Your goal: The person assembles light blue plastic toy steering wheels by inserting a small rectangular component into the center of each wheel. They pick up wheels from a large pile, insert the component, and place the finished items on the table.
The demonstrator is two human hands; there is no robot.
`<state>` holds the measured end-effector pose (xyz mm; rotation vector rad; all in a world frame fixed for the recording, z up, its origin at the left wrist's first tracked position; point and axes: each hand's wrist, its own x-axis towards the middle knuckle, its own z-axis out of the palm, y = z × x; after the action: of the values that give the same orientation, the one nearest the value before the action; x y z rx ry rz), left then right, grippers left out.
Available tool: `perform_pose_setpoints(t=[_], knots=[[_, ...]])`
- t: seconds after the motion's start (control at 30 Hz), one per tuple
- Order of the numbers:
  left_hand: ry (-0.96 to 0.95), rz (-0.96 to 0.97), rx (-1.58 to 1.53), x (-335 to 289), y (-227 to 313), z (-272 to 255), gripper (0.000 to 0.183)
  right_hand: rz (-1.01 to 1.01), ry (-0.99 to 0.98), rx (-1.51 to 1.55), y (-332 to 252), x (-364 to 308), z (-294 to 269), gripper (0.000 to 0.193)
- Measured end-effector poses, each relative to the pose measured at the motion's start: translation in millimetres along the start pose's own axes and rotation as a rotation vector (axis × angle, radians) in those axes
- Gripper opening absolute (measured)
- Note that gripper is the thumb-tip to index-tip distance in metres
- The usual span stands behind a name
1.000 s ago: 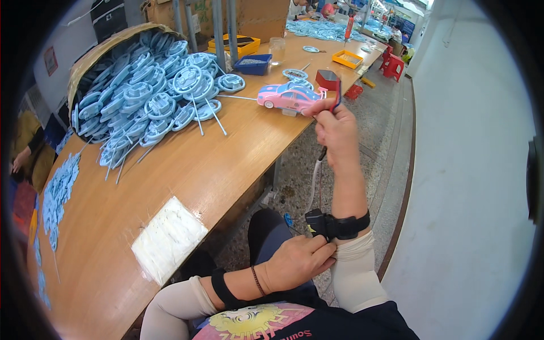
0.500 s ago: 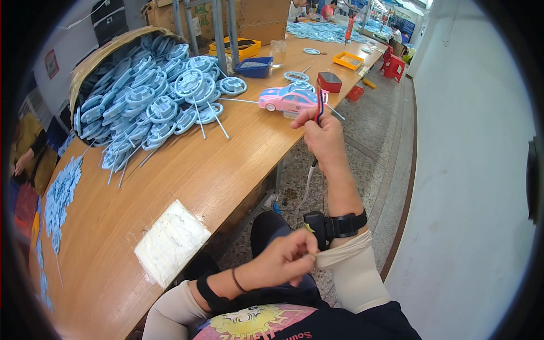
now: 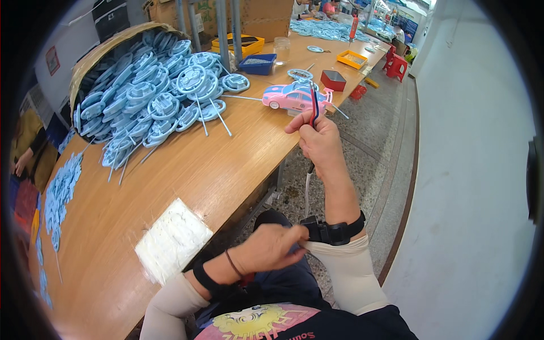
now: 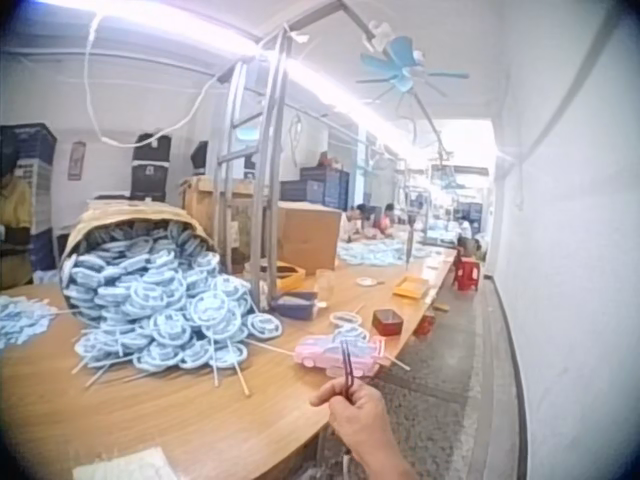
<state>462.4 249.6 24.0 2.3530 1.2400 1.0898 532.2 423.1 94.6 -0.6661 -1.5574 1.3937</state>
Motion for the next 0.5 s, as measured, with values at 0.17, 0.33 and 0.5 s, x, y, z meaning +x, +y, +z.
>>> perform_pose_setpoints(t=[0.17,0.33,0.5], knots=[[0.067,-0.103,-0.084,-7,22,18,0.029,0.02,0.039,0.01,11,8,0,0.014],[0.186,-0.039,0.122,3,34,-1,0.022,0.003,0.055,-0.113,22,13,-5,0.013],[0.383,-0.281,0.122,11,4,-55,0.012,-0.079,0.039,-0.262,34,1,-10,0.019]])
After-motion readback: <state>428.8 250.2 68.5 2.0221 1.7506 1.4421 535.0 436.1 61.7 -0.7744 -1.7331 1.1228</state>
